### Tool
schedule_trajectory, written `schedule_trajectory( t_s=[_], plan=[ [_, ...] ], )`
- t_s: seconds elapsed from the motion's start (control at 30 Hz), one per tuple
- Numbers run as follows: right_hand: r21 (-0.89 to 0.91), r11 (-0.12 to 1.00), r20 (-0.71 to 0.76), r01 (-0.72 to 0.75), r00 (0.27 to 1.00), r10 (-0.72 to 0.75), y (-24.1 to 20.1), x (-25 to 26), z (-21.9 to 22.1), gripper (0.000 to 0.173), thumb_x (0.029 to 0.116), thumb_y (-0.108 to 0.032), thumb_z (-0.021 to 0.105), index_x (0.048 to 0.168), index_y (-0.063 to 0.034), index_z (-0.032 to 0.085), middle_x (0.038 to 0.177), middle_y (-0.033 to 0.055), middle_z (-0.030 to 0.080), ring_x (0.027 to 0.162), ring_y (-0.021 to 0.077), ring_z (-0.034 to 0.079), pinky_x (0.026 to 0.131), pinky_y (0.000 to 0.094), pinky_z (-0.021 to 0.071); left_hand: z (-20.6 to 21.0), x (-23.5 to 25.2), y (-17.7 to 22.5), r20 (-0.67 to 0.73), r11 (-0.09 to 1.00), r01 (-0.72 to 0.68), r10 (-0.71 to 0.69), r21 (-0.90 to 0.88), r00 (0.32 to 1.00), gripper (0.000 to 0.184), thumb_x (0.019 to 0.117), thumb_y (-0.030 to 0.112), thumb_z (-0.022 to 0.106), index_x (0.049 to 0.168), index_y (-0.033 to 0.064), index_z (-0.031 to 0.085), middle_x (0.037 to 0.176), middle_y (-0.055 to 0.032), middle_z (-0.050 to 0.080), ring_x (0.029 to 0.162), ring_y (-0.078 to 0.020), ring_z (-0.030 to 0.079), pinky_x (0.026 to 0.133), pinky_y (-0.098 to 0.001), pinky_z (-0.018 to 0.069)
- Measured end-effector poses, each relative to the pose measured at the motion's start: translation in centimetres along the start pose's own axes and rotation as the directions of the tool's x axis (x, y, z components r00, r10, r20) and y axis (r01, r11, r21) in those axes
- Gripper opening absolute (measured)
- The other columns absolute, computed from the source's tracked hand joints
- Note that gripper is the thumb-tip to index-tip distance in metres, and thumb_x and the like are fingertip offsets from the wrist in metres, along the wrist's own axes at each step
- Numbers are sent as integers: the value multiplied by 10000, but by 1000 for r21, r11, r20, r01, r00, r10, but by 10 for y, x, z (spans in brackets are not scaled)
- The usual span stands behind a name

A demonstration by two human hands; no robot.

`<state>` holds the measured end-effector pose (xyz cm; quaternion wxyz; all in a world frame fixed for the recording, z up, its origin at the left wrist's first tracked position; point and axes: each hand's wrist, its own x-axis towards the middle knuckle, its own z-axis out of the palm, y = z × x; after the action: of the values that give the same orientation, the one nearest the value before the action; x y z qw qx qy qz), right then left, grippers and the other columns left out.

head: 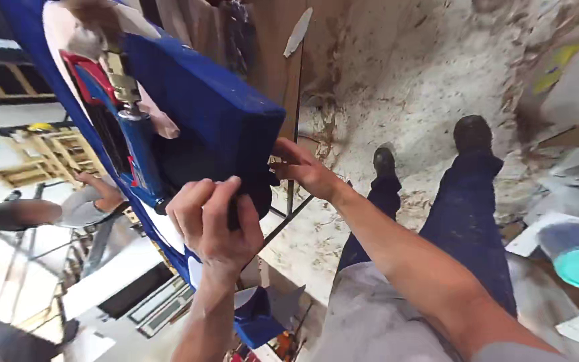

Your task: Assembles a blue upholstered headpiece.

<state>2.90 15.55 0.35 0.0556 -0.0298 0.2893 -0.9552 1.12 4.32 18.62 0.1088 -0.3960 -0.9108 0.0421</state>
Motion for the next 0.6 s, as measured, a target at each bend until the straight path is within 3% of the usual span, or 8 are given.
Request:
schedule_trajectory(
  t_s=[0.07,0.13,0.23,0.3,0.37,0.43,0.53,0.6],
  plan=[
    [130,991,98,-18,995,5,2,4,3,548,838,-53,553,1382,-18,498,1254,103,640,1115,142,638,933,345,553,7,2,-8,3,1000,-7,7,-10,1000,324,984,291,574,1211,76,662,1135,-154,626,1124,-264,574,984,-381,450],
    [155,988,118,-20,993,2,0,2,2,420,885,-16,595,1302,14,555,1133,89,676,1029,107,663,915,299,564,10,1,-12,-16,999,2,-3,-47,1000,332,990,307,566,1207,71,652,1127,-142,632,1121,-244,583,985,-374,460],
    [92,995,-2,23,1000,-23,2,-2,0,72,927,4,675,998,13,681,843,22,693,761,42,657,722,233,576,11,-1,-13,-37,998,-2,-1,-68,999,317,994,319,563,1180,82,662,1113,-123,639,1110,-235,588,991,-388,456],
    [-21,993,-98,116,988,-118,6,-3,1,27,922,-7,691,898,4,695,768,20,690,692,44,644,664,238,563,11,0,-12,-37,998,-9,7,-64,999,306,993,325,557,1156,91,669,1099,-114,643,1101,-238,590,988,-395,454],
    [-175,961,-167,212,956,-241,9,-1,6,35,911,-13,684,883,1,699,792,43,704,729,75,672,707,277,583,11,0,-12,-34,998,-11,9,-61,999,297,991,319,557,1133,90,681,1097,-116,647,1096,-244,589,983,-400,451],
    [-212,949,-228,233,933,-280,15,4,13,37,910,-16,679,882,2,695,791,49,707,731,83,681,706,285,590,11,-2,-13,-36,997,2,-5,-74,999,300,989,320,572,1141,84,679,1108,-120,646,1101,-243,591,978,-406,457],
    [-91,986,-267,141,950,-161,17,7,19,33,936,-15,672,910,3,684,755,37,702,661,63,665,638,258,579,13,-4,-15,-52,990,24,-32,-138,998,301,968,273,610,1176,61,654,1138,-127,631,1111,-237,595,959,-396,486],
    [-89,992,-309,85,945,-109,14,3,17,50,958,-37,661,946,2,690,773,43,698,656,67,649,613,255,562,13,-5,-15,-62,988,20,-30,-155,998,256,952,238,630,1131,57,651,1129,-122,616,1098,-229,601,949,-383,503]
  ],
)
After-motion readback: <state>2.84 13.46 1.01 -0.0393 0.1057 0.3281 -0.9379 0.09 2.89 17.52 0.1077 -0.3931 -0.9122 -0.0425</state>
